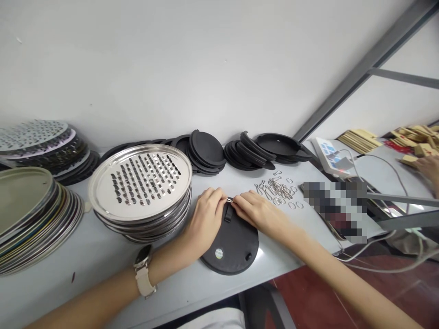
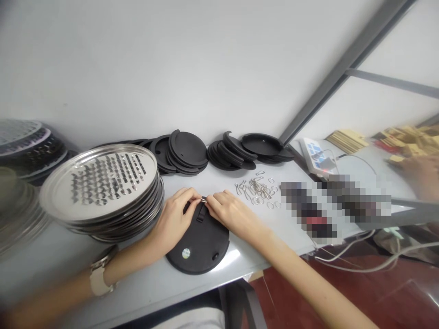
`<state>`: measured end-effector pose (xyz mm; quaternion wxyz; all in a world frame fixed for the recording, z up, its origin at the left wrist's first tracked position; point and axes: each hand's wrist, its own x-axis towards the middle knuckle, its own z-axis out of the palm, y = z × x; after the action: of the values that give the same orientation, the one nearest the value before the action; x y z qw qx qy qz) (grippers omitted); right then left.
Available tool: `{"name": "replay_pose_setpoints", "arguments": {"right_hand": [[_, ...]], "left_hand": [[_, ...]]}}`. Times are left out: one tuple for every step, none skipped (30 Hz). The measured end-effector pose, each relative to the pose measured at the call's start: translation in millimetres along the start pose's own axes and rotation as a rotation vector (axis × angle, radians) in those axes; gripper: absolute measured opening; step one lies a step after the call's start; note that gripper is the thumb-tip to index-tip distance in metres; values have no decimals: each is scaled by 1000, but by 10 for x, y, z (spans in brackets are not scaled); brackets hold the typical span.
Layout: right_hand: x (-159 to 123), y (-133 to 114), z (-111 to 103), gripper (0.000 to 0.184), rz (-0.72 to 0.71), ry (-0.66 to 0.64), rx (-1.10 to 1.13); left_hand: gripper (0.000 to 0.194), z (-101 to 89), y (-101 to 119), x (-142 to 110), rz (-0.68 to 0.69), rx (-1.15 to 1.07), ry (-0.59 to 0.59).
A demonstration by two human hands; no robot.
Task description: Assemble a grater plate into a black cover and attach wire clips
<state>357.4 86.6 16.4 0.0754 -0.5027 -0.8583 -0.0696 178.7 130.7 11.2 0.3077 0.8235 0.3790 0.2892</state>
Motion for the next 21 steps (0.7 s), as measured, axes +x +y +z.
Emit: {"name": "replay_pose_setpoints", "arguments": {"right_hand": [[1, 3, -11, 24, -12, -5, -25], [2, 3, -22, 25, -17, -11, -37], [2, 2, -32, 26, -17, -19, -37], [0, -1, -39, 27, -14, -26, -35], [-2, -5, -44, 27, -9, -31, -35], [-6, -9, -45, 27, -1, -37, -39], [-11, -13, -44, 27, 6, -46, -44], [-16, -16, -41, 27, 14, -57, -48], [-21, -19, -37, 27, 19, -71, -50], [-26, -21, -33, 27, 23, -85, -46], [-30, -23, -31, 26, 28, -97, -42], [-32, -25, -31, 26, 34, -106, -42], [-32, -28, -32, 25, 40, -111, -48], [-30, -30, -33, 24, 49, -111, -61], [-28, -34, -35, 23, 57, -108, -79], [-25, -39, -36, 23, 63, -105, -99], [-23, -44, -36, 23, 68, -99, -115], [-22, -50, -35, 22, 73, -92, -127], [-22, -56, -34, 22, 77, -85, -133], [-23, -61, -34, 21, 82, -80, -137], [-25, -65, -34, 21, 88, -77, -140]], "left_hand": [[17, -1, 1, -5, 8, 14, -2], [17, -1, 2, -9, 14, 26, -4], [17, -2, 4, -14, 19, 37, -6], [18, -2, 5, -17, 25, 46, -7], [18, -2, 7, -21, 35, 52, -7], [18, -2, 7, -26, 47, 56, -5], [19, -1, 7, -30, 60, 61, 0], [19, -1, 6, -35, 74, 64, 7], [20, 0, 3, -39, 86, 66, 11], [20, 1, -1, -43, 95, 67, 14], [20, 3, -6, -46, 99, 65, 15], [20, 5, -13, -48, 99, 58, 17], [19, 8, -20, -49, 99, 49, 17], [18, 12, -28, -49, 99, 37, 22], [18, 16, -36, -49, 100, 25, 27], [17, 21, -44, -49, 101, 13, 32], [17, 24, -50, -49, 104, 2, 35], [17, 27, -56, -48, 105, -6, 38], [17, 29, -60, -48, 107, -13, 38], [18, 30, -63, -48, 108, -19, 38], [18, 30, -65, -47, 111, -25, 36]]}}
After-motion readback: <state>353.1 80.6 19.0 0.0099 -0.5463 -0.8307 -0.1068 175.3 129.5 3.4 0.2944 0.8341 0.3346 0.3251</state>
